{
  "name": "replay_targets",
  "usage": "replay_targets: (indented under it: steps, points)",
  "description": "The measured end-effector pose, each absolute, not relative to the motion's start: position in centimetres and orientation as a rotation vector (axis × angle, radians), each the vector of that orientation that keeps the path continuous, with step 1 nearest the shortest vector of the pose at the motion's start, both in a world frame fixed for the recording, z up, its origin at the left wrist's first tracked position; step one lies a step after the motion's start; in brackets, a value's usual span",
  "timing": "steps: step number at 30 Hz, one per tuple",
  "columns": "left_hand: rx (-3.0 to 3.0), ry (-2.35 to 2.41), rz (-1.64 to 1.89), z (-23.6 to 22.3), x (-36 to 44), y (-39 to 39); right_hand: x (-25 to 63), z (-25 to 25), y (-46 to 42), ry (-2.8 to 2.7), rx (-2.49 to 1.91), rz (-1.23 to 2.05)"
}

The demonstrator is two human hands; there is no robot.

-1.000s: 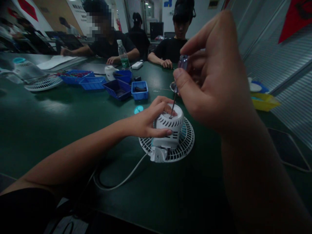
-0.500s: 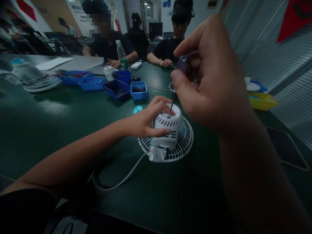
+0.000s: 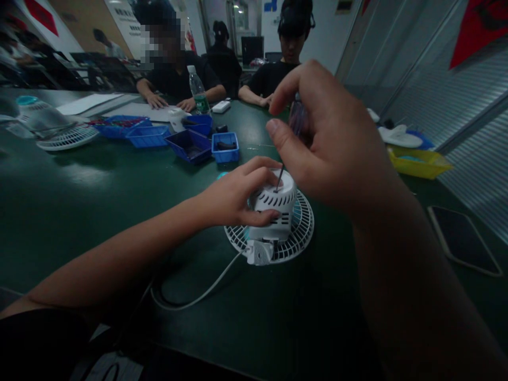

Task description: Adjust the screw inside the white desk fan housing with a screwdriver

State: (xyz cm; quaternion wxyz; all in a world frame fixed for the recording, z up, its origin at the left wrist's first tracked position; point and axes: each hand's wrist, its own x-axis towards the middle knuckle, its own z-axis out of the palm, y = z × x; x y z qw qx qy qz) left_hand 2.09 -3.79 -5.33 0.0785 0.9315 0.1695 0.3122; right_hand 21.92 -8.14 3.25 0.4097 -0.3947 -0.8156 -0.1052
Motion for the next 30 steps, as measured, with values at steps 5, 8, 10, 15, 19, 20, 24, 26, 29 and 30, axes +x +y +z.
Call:
replay_targets:
  steps: [5,8,10,15,19,20,24,26,29,30]
  points:
    - [2.749,0.481,0.919,-5.5,2.2,-4.0,21.9,3.1,-8.4,-2.001,-0.956,-0.313]
    - [2.720,0.423,0.983,-5.8,2.1,-3.6,21.9,2.9,-8.4,-1.996,-0.948,-0.310]
    - [2.697,0.399,1.042,-6.0,2.1,-3.3,21.9,2.8,-8.2,-2.002,-0.955,-0.232]
    - [2.694,0.364,1.095,-6.6,2.1,-3.0,22.1,2.7,-7.6,-2.011,-0.916,-0.185]
    - [2.689,0.363,1.153,-7.1,2.4,-2.8,22.1,2.9,-8.0,-2.007,-0.985,-0.240]
    - [2.693,0.353,1.174,-7.2,2.5,-2.8,22.0,2.9,-8.1,-2.006,-1.006,-0.250]
    - [2.731,0.345,1.214,-7.1,2.7,-2.9,22.0,3.1,-8.3,-1.994,-1.007,-0.286]
    - [2.732,0.335,1.218,-7.0,2.7,-2.9,22.0,3.1,-8.2,-1.973,-0.998,-0.331]
    - [2.731,0.299,1.235,-6.8,2.6,-2.9,22.0,3.1,-8.2,-1.963,-0.975,-0.349]
    - [2.734,0.293,1.241,-6.8,2.6,-2.9,22.0,3.0,-8.2,-1.964,-0.965,-0.317]
